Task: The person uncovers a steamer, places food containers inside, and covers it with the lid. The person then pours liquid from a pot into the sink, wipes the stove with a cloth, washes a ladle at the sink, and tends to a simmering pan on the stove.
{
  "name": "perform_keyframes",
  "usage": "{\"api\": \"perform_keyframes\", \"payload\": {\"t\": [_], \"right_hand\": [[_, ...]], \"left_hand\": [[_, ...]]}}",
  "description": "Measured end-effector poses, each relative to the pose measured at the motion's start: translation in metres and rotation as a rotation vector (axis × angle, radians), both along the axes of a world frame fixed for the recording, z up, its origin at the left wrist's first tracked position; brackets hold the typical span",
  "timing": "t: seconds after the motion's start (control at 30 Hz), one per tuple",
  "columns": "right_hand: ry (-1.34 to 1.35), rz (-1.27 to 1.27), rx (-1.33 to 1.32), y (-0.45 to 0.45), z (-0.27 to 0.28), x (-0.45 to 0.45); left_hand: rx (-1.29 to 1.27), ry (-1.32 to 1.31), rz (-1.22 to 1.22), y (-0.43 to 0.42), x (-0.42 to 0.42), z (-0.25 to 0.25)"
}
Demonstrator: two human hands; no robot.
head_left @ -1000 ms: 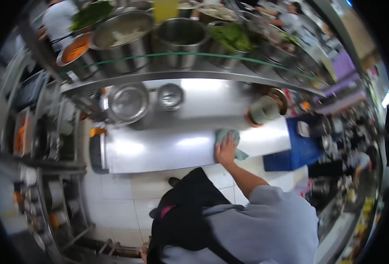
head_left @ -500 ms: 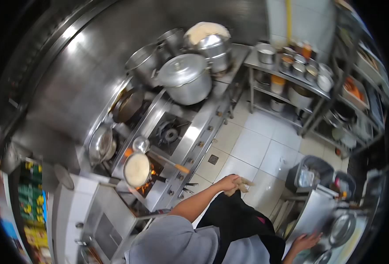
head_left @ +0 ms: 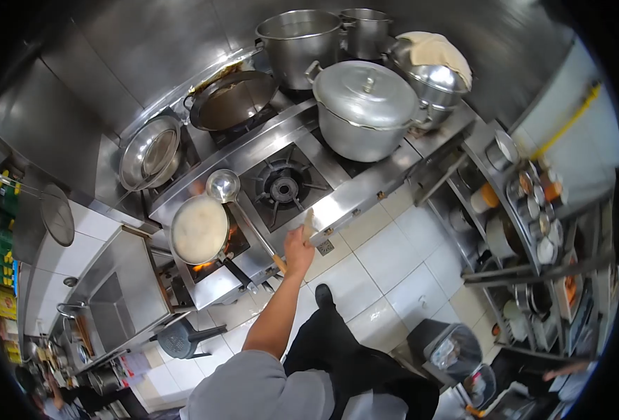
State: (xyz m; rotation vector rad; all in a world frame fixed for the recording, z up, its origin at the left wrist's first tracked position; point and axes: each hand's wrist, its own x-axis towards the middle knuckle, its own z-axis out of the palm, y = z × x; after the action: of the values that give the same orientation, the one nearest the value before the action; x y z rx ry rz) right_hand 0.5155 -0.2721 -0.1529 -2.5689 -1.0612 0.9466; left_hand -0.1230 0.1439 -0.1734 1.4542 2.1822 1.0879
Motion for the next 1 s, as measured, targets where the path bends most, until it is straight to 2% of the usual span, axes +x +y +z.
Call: {"api": "perform_keyframes", "payload": {"t": [0.03,0.1,0.13,0.2,0.3,0.33,0.37,0.43,0.5,0.53,0.57,0.63,0.7,0.73,0.77,0.8,0.83,0.9,0.93,0.97,1.0], "right_hand": [[0.016,-0.069,-0.036,0.017,0.016,0.007],[0.056,-0.178,-0.092,0.054,0.041,0.011],[0.092,-0.209,-0.109,0.074,0.047,0.007],[0.183,-0.232,-0.13,0.118,0.051,-0.008],[0.358,-0.238,-0.156,0.179,0.043,-0.042],[0.415,-0.237,-0.166,0.196,0.038,-0.054],[0.469,-0.228,-0.175,0.213,0.034,-0.064],[0.571,-0.202,-0.199,0.241,0.021,-0.08],[0.649,-0.189,-0.236,0.271,0.009,-0.093],[0.672,-0.17,-0.256,0.283,0.001,-0.097],[0.676,-0.145,-0.276,0.294,-0.005,-0.096],[0.641,-0.017,-0.313,0.321,-0.019,-0.085],[0.454,0.504,-0.253,0.33,-0.051,-0.027],[0.314,0.927,-0.154,0.327,-0.082,0.019],[0.255,1.016,-0.191,0.356,-0.066,0.017],[0.258,1.019,-0.191,0.376,-0.079,0.026],[0.351,0.806,-0.247,0.388,-0.103,0.053],[0.514,0.365,-0.36,0.398,-0.145,0.113],[0.581,0.142,-0.413,0.404,-0.152,0.13],[0.614,-0.005,-0.388,0.426,-0.131,0.12],[0.644,-0.152,-0.365,0.445,-0.118,0.12]], "left_hand": [[-0.009,-0.01,0.02,0.013,-0.006,-0.026],[-0.021,0.213,0.195,0.026,-0.01,-0.083],[-0.042,0.208,0.216,0.029,-0.008,-0.085],[-0.039,0.163,0.056,0.046,-0.004,-0.081],[-0.019,0.049,0.005,0.079,-0.008,-0.086],[-0.023,0.045,0.012,0.087,-0.01,-0.077],[-0.121,-0.161,0.135,0.096,-0.01,-0.057],[-0.215,-0.328,0.302,0.117,-0.018,-0.013],[0.051,-0.395,0.299,0.142,-0.048,-0.017],[0.213,-0.172,0.306,0.155,-0.068,-0.005],[0.255,-0.047,0.331,0.17,-0.085,0.018],[0.348,0.004,0.457,0.203,-0.125,0.029],[0.315,0.125,0.607,0.236,-0.174,0.005],[0.321,0.128,0.621,0.253,-0.191,-0.005],[0.113,0.09,0.712,0.269,-0.204,-0.014],[-0.098,0.049,0.794,0.289,-0.211,-0.026],[-0.1,0.052,0.792,0.313,-0.211,-0.042],[-0.115,0.273,0.436,0.358,-0.2,-0.075],[-0.115,0.249,0.333,0.387,-0.187,-0.076],[-0.119,0.222,0.235,0.414,-0.17,-0.077],[0.012,0.275,0.12,0.431,-0.156,-0.093]]}}
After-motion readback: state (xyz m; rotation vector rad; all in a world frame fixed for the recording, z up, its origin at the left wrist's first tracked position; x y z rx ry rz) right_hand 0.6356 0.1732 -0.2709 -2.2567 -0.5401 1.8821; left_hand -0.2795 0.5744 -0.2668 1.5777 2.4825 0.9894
